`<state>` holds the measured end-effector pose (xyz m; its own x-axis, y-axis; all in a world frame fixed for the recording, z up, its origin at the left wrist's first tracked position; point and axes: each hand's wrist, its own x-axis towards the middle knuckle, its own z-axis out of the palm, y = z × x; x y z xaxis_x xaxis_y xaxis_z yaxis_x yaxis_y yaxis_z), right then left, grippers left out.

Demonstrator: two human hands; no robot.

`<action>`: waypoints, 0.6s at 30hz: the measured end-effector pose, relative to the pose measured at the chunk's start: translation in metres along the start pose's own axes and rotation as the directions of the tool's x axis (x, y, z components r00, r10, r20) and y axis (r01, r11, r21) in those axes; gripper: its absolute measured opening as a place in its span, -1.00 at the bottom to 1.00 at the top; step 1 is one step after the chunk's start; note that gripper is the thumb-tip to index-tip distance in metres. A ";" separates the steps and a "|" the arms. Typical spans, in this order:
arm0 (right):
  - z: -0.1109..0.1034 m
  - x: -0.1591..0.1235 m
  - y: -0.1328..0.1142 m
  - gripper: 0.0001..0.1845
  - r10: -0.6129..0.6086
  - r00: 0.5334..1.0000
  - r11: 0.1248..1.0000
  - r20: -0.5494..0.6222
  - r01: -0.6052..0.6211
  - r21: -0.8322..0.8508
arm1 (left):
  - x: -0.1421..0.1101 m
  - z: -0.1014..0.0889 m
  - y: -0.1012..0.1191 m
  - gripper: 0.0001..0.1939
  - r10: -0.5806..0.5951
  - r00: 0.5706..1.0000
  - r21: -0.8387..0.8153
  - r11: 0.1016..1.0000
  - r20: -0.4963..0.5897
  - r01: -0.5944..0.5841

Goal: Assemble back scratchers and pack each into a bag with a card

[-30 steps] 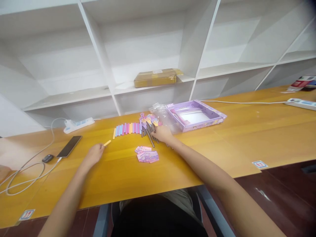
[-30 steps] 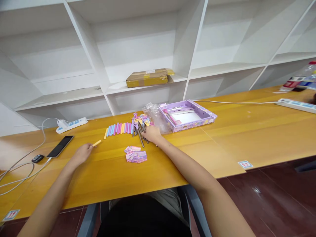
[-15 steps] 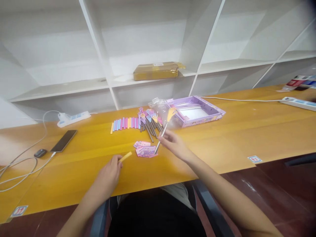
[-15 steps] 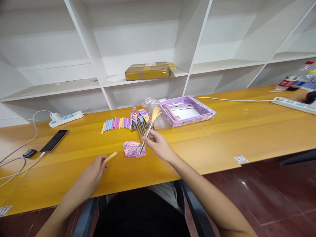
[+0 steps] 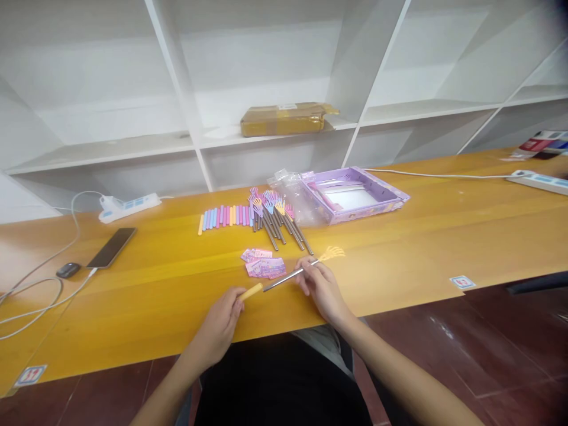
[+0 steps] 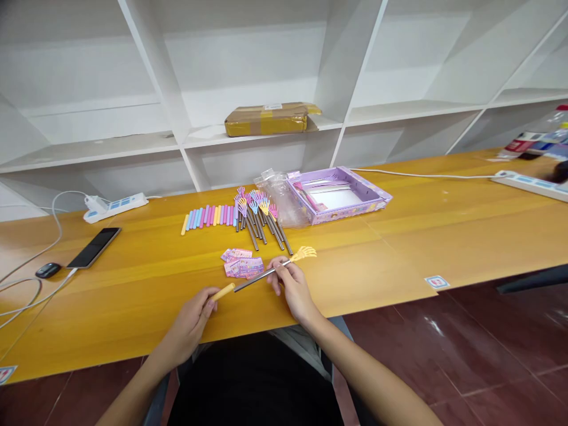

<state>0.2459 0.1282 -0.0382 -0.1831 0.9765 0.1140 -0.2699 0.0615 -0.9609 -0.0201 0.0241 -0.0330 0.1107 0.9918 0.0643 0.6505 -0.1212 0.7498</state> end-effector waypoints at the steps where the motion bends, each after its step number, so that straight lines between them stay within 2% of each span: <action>1: 0.001 0.000 0.004 -0.58 0.008 1.000 1.000 -0.010 -0.008 0.013 | 0.000 -0.001 -0.001 -0.64 -0.004 1.000 -0.010 1.000 0.004 0.004; 6: 0.000 -0.006 0.001 -0.62 0.031 0.997 0.998 -0.066 -0.027 0.060 | 0.001 -0.007 0.003 -0.65 0.002 0.998 -0.020 1.000 0.055 -0.001; 10: -0.006 -0.023 -0.014 -0.62 -0.015 0.999 0.997 0.045 0.018 -0.073 | 0.001 -0.008 0.005 -0.65 0.023 0.996 -0.010 1.000 0.089 -0.023; 13: -0.010 -0.030 -0.011 -0.58 -0.074 0.996 0.988 0.046 0.079 -0.131 | 0.000 -0.006 0.004 -0.65 0.020 0.994 -0.013 1.000 0.106 -0.019; 18: -0.014 -0.020 0.009 -0.66 -0.001 0.999 0.999 -0.033 0.003 0.051 | 0.000 -0.006 0.004 -0.65 -0.007 0.994 -0.008 1.000 0.109 0.008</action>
<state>0.2607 0.1120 -0.0531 -0.1510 0.9827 0.1068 -0.3188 0.0539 -0.9463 -0.0218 0.0236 -0.0260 0.1870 0.9823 -0.0130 0.6456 -0.1129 0.7553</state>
